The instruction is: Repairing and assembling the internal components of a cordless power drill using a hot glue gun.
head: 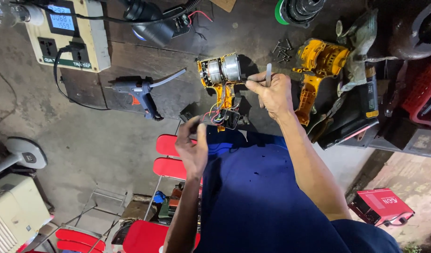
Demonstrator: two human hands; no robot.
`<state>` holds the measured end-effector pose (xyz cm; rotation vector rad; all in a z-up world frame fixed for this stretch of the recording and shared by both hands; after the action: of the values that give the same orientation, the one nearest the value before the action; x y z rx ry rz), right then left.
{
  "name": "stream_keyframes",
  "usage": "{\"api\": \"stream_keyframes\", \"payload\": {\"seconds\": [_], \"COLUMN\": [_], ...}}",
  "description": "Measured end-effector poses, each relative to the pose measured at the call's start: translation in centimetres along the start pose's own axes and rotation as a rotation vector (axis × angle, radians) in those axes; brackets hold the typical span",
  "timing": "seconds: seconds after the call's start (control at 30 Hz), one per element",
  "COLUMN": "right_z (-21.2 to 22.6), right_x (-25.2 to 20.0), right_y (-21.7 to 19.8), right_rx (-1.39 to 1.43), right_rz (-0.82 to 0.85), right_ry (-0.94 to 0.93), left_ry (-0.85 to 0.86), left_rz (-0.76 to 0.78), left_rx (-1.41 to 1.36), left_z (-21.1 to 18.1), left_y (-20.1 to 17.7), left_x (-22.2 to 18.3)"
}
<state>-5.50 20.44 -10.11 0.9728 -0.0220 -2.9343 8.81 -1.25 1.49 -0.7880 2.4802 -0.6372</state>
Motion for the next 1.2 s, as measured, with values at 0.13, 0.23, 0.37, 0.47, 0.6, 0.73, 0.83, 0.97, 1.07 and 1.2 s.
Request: {"api": "stream_keyframes", "payload": {"seconds": [0.13,0.23,0.37,0.47,0.6,0.73,0.83,0.97,1.07,1.2], "right_z": [1.1,1.5,1.4,1.8,2.2,2.1,3.0,3.8,3.8,6.8], "right_x": [-0.7,-1.2,-1.4,-1.6,-1.8,-1.9,-2.3,-2.8,-3.5,-5.2], "right_y": [0.0,0.2,0.3,0.6,0.6,0.5,0.1,-1.6,-2.4,-1.3], "right_rx": [-0.027,0.004,0.022,0.004,-0.048,-0.119,-0.123,0.061,0.121,0.164], "right_rz": [-0.001,-0.024,-0.044,-0.027,-0.031,-0.047,-0.075,-0.165,-0.209,-0.061], "right_ry": [0.0,-0.004,-0.024,-0.033,-0.079,-0.135,-0.144,-0.085,-0.104,-0.226], "left_ry": [-0.071,-0.181,-0.096,0.089,0.454,0.505,0.545,0.502,0.525,0.518], "left_rz": [-0.082,-0.089,-0.086,-0.096,-0.25,-0.124,0.063,0.212,0.219,0.23], "left_rx": [-0.07,-0.129,-0.059,0.048,0.439,0.373,0.492,0.621,0.677,0.736], "left_z": [3.2,3.9,3.1,1.0,-0.1,-2.6,-3.0,-2.5,-2.6,-1.4], "left_y": [-0.7,-0.5,-0.2,0.3,1.4,3.6,5.8,7.0,6.9,7.4], "left_x": [-1.2,-1.8,-1.0,0.7,1.7,3.5,3.9,3.8,3.4,3.2]}}
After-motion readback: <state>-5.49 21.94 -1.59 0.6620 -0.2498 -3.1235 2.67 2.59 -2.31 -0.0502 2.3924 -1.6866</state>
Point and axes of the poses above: each hand's wrist, its own x-axis towards the middle knuckle, its own y-axis out of the palm, z = x × y, the point moved 6 cm from there along x, towards the middle knuckle, and after that the axes turned 5 degrees about x, right-handed, at the moved point
